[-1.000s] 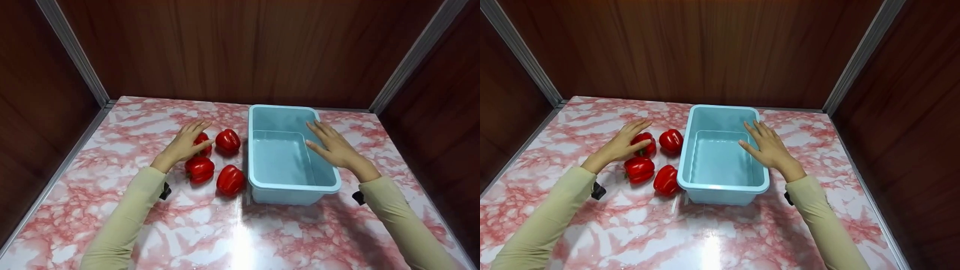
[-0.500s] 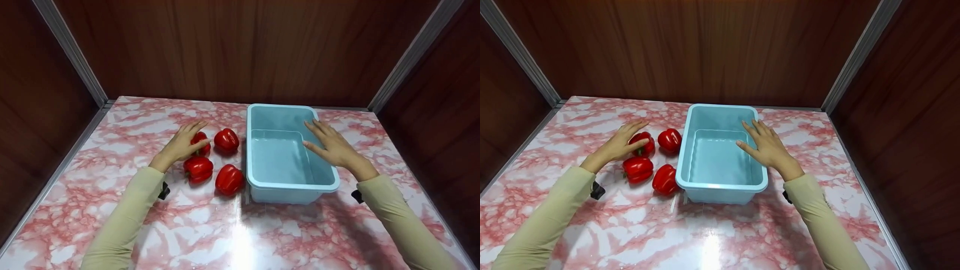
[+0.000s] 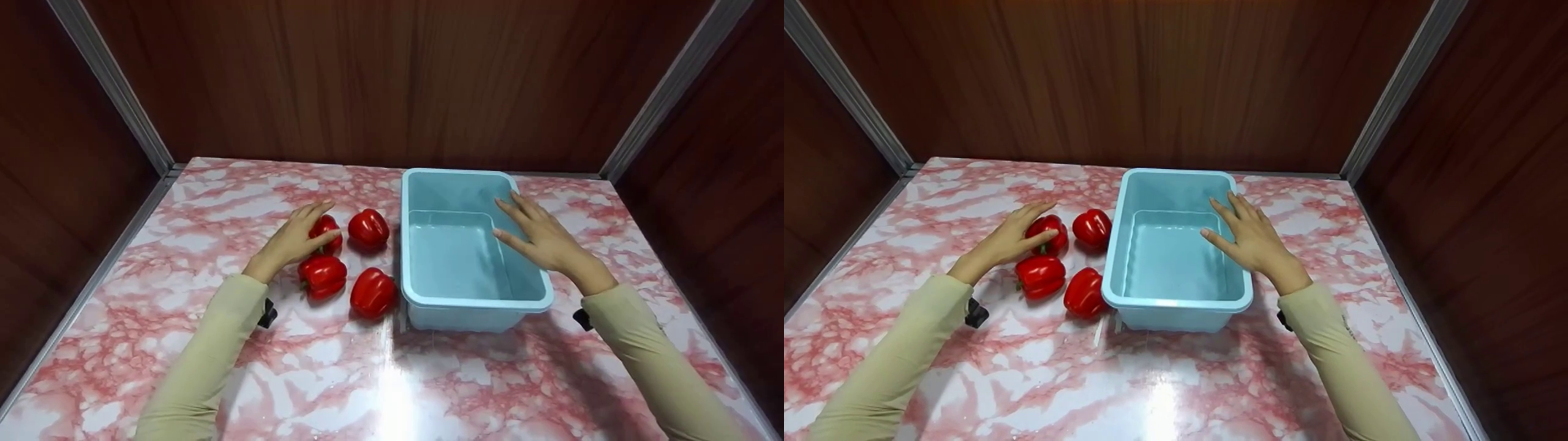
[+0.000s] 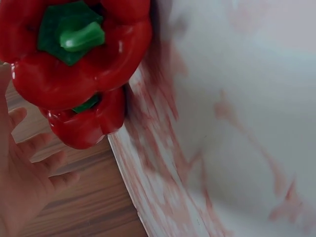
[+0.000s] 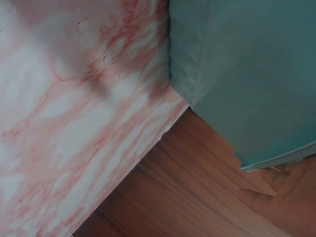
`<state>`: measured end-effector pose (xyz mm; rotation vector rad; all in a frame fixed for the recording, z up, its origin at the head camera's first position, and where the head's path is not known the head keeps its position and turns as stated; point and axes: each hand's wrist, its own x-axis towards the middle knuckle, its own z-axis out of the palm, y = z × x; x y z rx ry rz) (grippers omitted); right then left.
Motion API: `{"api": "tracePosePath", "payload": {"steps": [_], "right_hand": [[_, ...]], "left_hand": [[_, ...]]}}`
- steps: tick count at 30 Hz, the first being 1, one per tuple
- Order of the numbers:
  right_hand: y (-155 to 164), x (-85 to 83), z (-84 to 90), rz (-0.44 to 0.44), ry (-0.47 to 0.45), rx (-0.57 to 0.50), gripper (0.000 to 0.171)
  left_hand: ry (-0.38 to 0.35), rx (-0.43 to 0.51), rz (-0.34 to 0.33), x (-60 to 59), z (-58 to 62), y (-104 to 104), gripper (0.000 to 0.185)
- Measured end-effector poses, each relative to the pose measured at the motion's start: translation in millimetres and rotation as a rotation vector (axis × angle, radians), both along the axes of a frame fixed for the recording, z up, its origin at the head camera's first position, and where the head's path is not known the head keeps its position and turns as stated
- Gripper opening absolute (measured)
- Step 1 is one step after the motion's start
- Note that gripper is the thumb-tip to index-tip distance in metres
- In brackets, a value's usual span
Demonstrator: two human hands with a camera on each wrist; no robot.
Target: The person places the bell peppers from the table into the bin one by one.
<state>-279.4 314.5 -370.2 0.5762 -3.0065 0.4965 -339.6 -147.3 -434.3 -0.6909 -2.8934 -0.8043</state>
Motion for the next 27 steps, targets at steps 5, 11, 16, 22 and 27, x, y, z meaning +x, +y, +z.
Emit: {"api": "tracePosePath", "payload": {"steps": [5, 11, 16, 22, 27], "right_hand": [[2, 0.3, 1.9, -0.005, 0.012, -0.002, 0.063], [2, 0.0, 2.7, -0.002, 0.015, -0.002, 0.063], [2, -0.3, 1.1, -0.009, 0.007, -0.004, 0.063], [1, -0.2, -0.8, -0.012, -0.003, -0.01, 0.063], [1, 0.1, -1.8, -0.013, -0.009, -0.015, 0.063]], "left_hand": [[-0.02, -0.004, 0.004, -2.6, -1.5, 1, 0.071], [-0.037, -0.007, 0.006, -4.2, -4.2, 2, 0.071], [-0.034, 0.0, 0.005, -4.2, -7.4, 1, 0.073], [-0.043, 0.02, 0.014, -4.7, -11.5, -4, 0.074], [-0.066, 0.038, 0.026, -5.8, -16.0, -7, 0.075]]}}
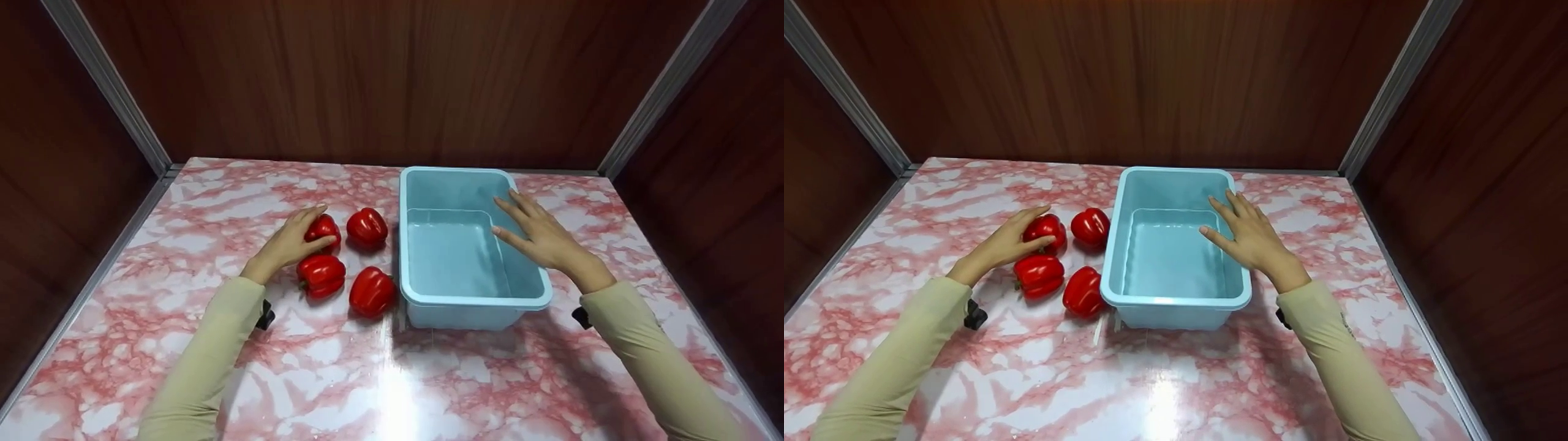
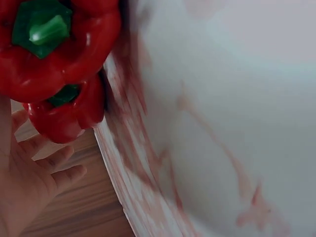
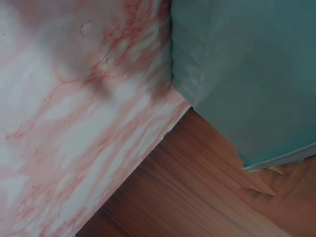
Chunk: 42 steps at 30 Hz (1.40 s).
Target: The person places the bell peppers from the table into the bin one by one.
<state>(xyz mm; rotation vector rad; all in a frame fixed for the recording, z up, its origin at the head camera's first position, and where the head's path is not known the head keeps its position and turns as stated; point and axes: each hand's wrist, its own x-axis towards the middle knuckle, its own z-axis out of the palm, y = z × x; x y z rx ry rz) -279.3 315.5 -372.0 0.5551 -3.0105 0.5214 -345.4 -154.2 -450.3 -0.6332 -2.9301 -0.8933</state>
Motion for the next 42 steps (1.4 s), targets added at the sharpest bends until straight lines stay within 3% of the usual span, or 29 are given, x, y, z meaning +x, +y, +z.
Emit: {"api": "tracePosePath", "payload": {"steps": [12, 28, 42], "right_hand": [[-1, 1.0, -1.4, -0.001, -0.014, -0.02, 0.062], [-1, 1.4, -2.0, 0.009, 0.006, -0.03, 0.061], [0, 0.2, 0.1, 0.017, 0.003, -0.038, 0.062]], "left_hand": [[-0.063, 0.03, 0.025, -3.7, -8.2, -5, 0.082], [-0.127, 0.069, -0.005, -4.9, -13.8, -6, 0.087], [-0.132, 0.084, -0.019, -9.3, -13.7, -7, 0.089]]}}
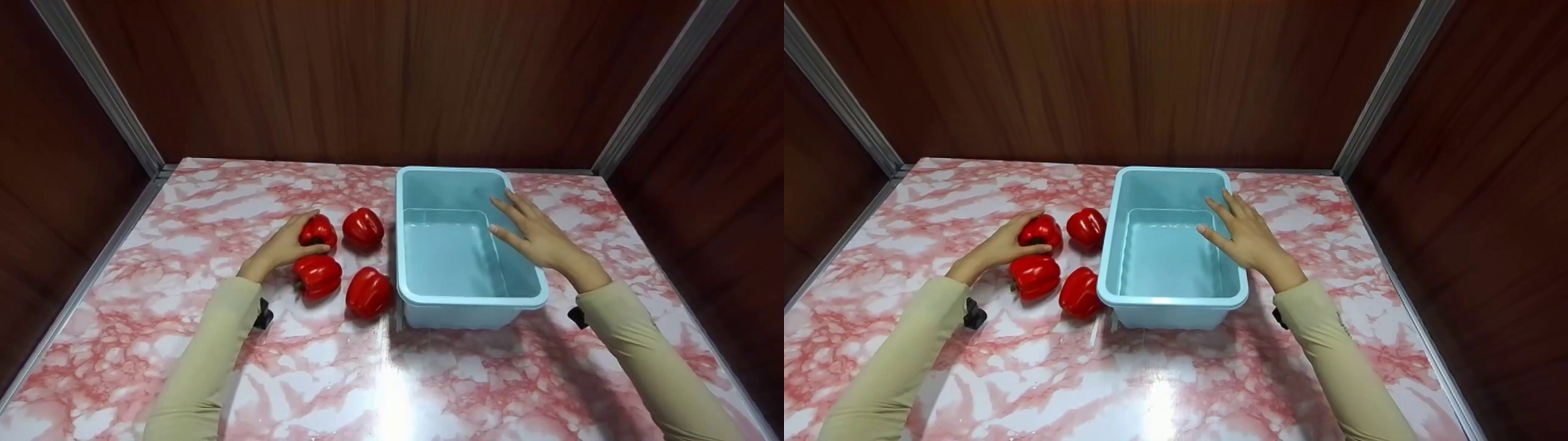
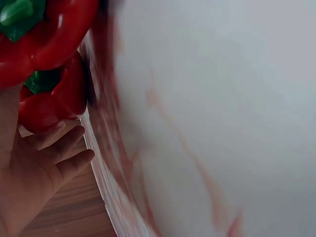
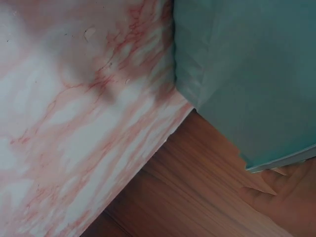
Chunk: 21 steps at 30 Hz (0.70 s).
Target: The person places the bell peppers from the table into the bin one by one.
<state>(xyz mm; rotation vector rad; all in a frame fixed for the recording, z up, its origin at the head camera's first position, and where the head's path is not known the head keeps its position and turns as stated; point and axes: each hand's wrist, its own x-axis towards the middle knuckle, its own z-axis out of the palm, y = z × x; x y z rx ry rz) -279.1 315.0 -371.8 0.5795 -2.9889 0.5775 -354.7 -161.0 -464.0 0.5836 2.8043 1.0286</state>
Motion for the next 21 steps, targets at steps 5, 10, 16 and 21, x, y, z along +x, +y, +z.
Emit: {"api": "tracePosePath", "payload": {"steps": [5, 10, 16, 21], "right_hand": [[-0.1, 0.6, -0.8, -0.007, 0.006, -0.006, 0.061], [-0.2, 0.5, -2.2, 0.006, 0.023, -0.007, 0.06], [-0.5, 0.7, -2.1, 0.001, 0.015, -0.004, 0.059], [-0.2, 1.2, -0.9, -0.003, 0.003, -0.001, 0.06]], "left_hand": [[0.018, 0.013, 0.007, -2.4, -1.6, -0.3, 0.089], [0.042, 0.056, 0.026, -4.2, -3.1, 0.0, 0.086], [0.032, 0.109, 0.049, -4.5, -2.7, 1.2, 0.079], [0.036, 0.136, 0.047, -4.6, -2.1, 1.8, 0.076]]}}
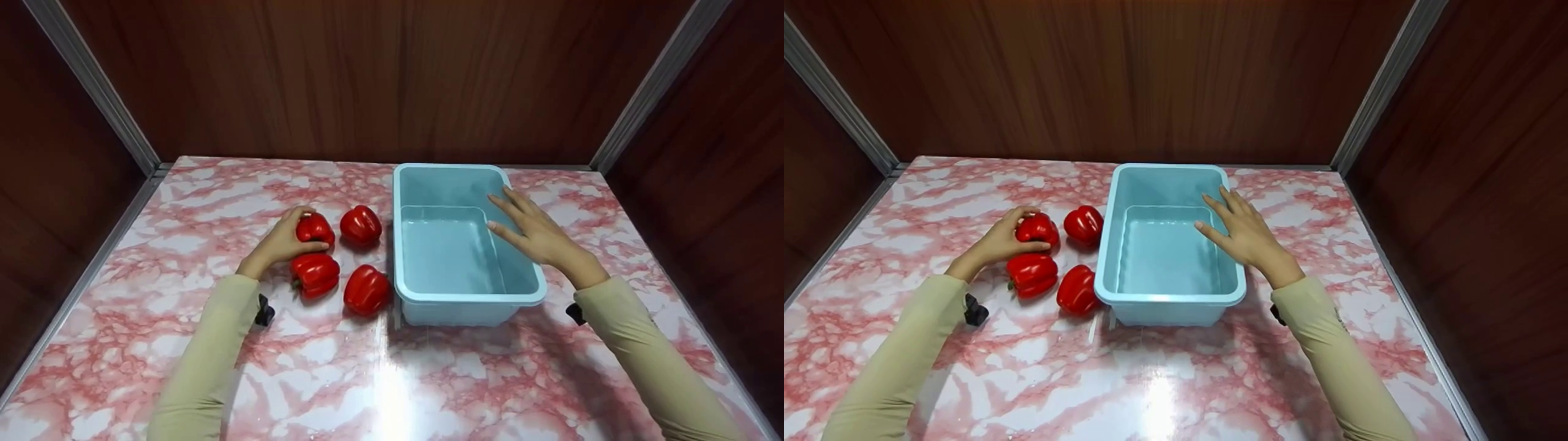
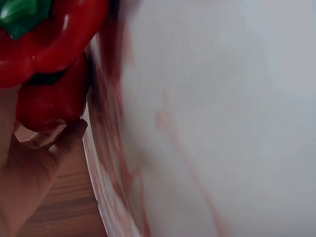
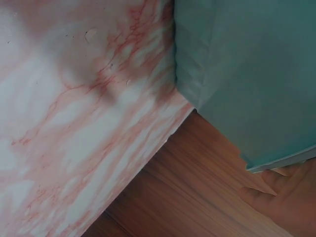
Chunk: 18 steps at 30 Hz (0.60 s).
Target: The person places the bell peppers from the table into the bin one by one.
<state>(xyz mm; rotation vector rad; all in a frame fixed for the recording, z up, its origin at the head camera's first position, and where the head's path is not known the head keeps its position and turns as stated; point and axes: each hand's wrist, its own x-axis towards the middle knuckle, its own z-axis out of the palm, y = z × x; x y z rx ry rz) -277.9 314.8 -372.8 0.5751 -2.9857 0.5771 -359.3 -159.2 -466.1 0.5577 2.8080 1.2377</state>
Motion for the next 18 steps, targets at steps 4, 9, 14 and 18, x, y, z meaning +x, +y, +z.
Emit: {"api": "tracePosePath", "payload": {"steps": [4, 9, 14, 18], "right_hand": [[-0.3, 0.0, 0.4, 0.001, -0.004, 0.007, 0.06], [0.4, -0.9, -0.5, 0.009, 0.001, 0.008, 0.06], [0.8, -1.1, -1.3, -0.004, 0.002, 0.005, 0.06], [0.6, -1.4, -0.4, 0.001, 0.007, 0.0, 0.06]], "left_hand": [[0.002, 0.011, 0.0, 0.1, -0.4, -0.9, 0.075], [-0.006, 0.022, 0.0, 1.4, 0.3, -0.1, 0.075], [0.013, 0.028, -0.005, 0.7, -0.2, -1.2, 0.077], [0.044, 0.037, -0.009, -0.3, -1.0, -3.0, 0.079]]}}
